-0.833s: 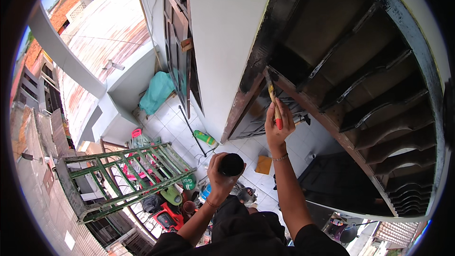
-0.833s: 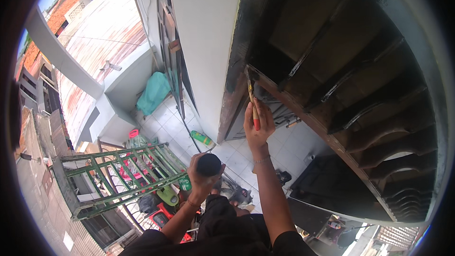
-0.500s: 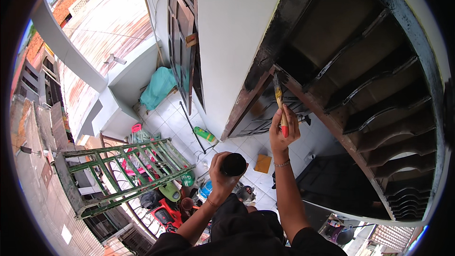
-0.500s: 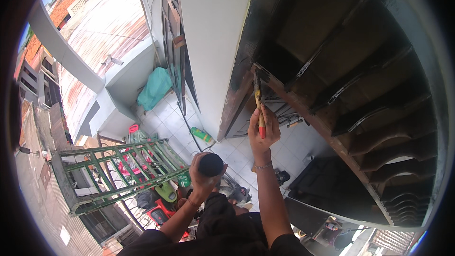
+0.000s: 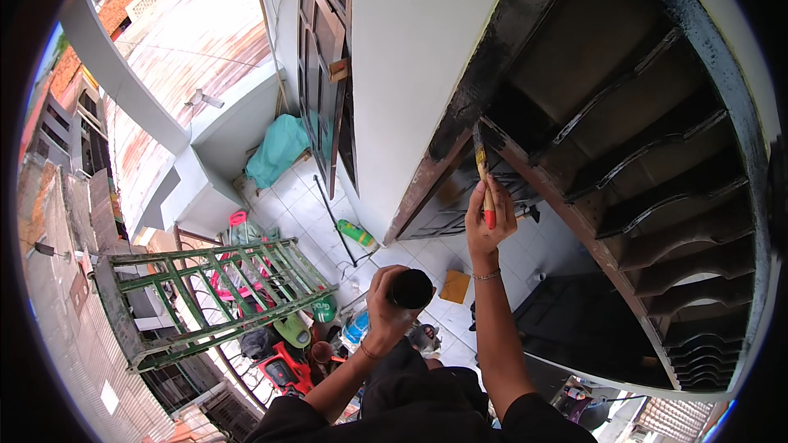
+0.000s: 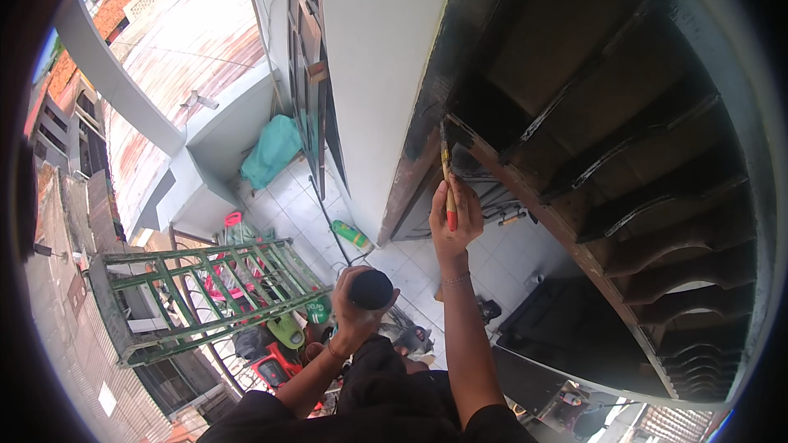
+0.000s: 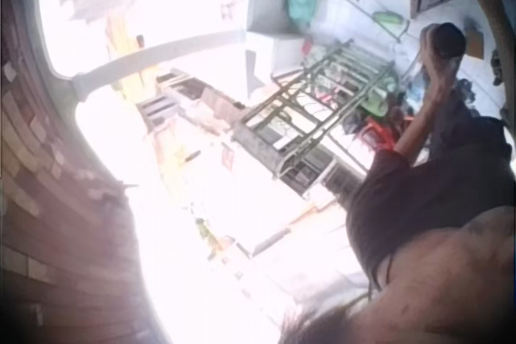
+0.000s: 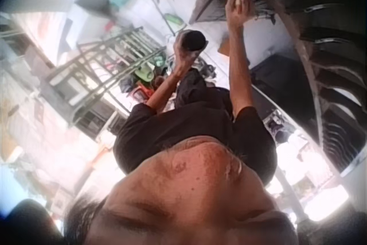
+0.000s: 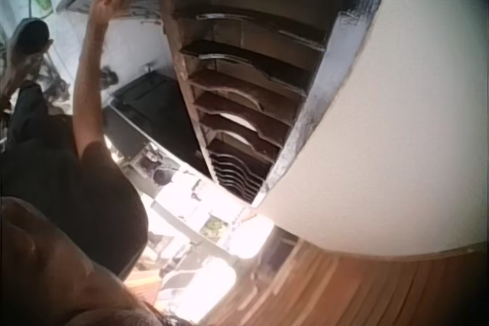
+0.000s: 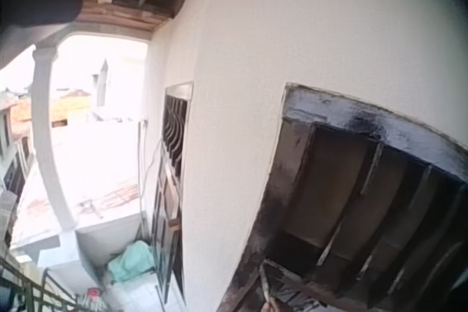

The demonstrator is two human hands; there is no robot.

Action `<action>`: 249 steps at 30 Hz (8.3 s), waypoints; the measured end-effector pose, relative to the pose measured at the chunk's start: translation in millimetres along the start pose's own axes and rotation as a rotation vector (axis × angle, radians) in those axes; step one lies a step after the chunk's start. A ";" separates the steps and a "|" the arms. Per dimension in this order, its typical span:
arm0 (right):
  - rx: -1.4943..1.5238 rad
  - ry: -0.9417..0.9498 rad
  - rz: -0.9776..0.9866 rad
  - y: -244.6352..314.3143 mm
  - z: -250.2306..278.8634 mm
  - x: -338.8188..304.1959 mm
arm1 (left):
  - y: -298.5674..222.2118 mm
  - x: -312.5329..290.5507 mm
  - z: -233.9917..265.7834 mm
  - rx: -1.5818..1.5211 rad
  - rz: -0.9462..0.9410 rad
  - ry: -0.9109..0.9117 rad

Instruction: The person paints a wooden structure with a brush, repeatedly dipping the brush into a paint can and applying dark paint to the surface. The work is performed on an elevated structure, likely a balcony or exterior wall, with a ladder and other items visible below.

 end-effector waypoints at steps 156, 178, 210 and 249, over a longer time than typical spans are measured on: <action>-0.315 0.103 0.165 75.4 98.6 33.6 | -96.3 -30.8 48.1 -0.072 -0.066 -0.047; -0.142 -0.055 0.046 29.6 120.5 9.1 | -71.9 -43.0 55.6 -0.046 -0.083 -0.067; -0.113 0.093 0.154 73.3 62.6 -24.7 | -18.7 -68.4 73.8 -0.195 -0.015 0.006; -0.071 0.056 0.017 14.5 108.2 31.7 | -86.0 -22.2 38.5 -0.056 -0.091 -0.067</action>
Point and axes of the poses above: each hand's wrist, its own x-axis towards the middle knuckle, its own z-axis out of the back of the hand, y = z × x, the point moved 8 cm from there along x, towards the middle knuckle, and after that the axes turned 12 degrees about -z, right-handed, at the moved point
